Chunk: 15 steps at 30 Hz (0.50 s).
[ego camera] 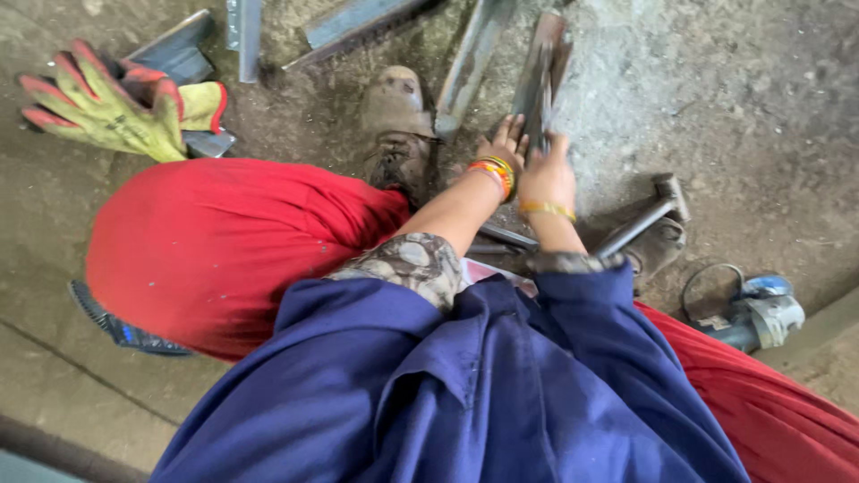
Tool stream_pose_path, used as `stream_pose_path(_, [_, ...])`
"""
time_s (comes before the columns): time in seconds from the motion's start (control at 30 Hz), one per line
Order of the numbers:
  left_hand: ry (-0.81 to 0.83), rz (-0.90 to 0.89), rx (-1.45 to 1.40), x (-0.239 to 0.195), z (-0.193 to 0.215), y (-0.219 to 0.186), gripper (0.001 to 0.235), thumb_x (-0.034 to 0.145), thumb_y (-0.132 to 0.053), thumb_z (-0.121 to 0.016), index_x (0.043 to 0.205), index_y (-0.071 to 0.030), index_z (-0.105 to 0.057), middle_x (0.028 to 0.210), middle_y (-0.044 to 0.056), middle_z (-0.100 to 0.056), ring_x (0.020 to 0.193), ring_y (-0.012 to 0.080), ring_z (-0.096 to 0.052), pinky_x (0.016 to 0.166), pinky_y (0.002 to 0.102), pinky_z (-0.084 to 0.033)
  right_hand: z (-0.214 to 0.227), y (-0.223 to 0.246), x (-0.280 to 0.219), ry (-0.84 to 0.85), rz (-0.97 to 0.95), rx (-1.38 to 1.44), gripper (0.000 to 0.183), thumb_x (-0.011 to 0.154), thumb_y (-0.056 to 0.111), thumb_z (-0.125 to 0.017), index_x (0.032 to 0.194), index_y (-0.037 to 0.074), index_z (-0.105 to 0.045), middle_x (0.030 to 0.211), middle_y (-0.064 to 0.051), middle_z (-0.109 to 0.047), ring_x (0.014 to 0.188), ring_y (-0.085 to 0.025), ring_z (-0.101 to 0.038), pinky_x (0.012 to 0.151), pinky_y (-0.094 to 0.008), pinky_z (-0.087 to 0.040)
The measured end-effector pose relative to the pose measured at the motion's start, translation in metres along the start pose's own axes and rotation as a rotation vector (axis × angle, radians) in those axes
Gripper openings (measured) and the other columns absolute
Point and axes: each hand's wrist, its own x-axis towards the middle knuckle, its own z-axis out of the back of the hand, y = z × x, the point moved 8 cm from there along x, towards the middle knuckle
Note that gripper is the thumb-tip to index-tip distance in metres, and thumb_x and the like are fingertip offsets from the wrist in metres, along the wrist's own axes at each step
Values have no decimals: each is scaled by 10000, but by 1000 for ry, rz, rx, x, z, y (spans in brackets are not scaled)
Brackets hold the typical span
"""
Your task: The person sits on the floor and uses a hammer to shape a metal L-bracket against a metal rod. The person holds the metal pieces by hand and with a tool to position them, then repeatedly strikes the bracket with the hammer.
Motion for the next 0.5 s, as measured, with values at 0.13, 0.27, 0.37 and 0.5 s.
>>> stream_pose_path(0.13, [-107,27,81,8,-4,-2,711,1041,-300,-440,1657,-142,-124,1724,151,126,1570,386,92,1116,708,-302,8,-1,25,-29,2,-31,349,1028,206,-570,1361,213,-468,958,-310,-707,925,-526,-664,784,-608,-513])
stream_pose_path(0.27, [-61,4,89,-9,4,2,770,1029,-376,-455,1662,-103,-113,1713,169,109,1571,394,87,1149,683,-286,7,22,53,-53,-59,11,296,1044,235,-573,1325,221,-482,993,-263,-727,912,-490,-693,754,-570,-549])
stream_pose_path(0.37, [-68,10,50,-5,22,3,687,1076,-362,-417,1645,-103,-132,1715,168,110,1581,402,100,1147,719,-282,4,13,7,-18,1,4,389,997,194,-593,1361,210,-458,946,-308,-698,892,-520,-665,748,-595,-512])
stream_pose_path(0.5, [-30,35,111,-18,14,-5,772,1035,-334,-464,1657,-70,-91,1712,185,135,1561,411,103,1123,685,-302,6,2,43,0,-34,-53,300,1060,242,-575,1333,170,-474,999,-298,-710,932,-505,-683,768,-585,-537])
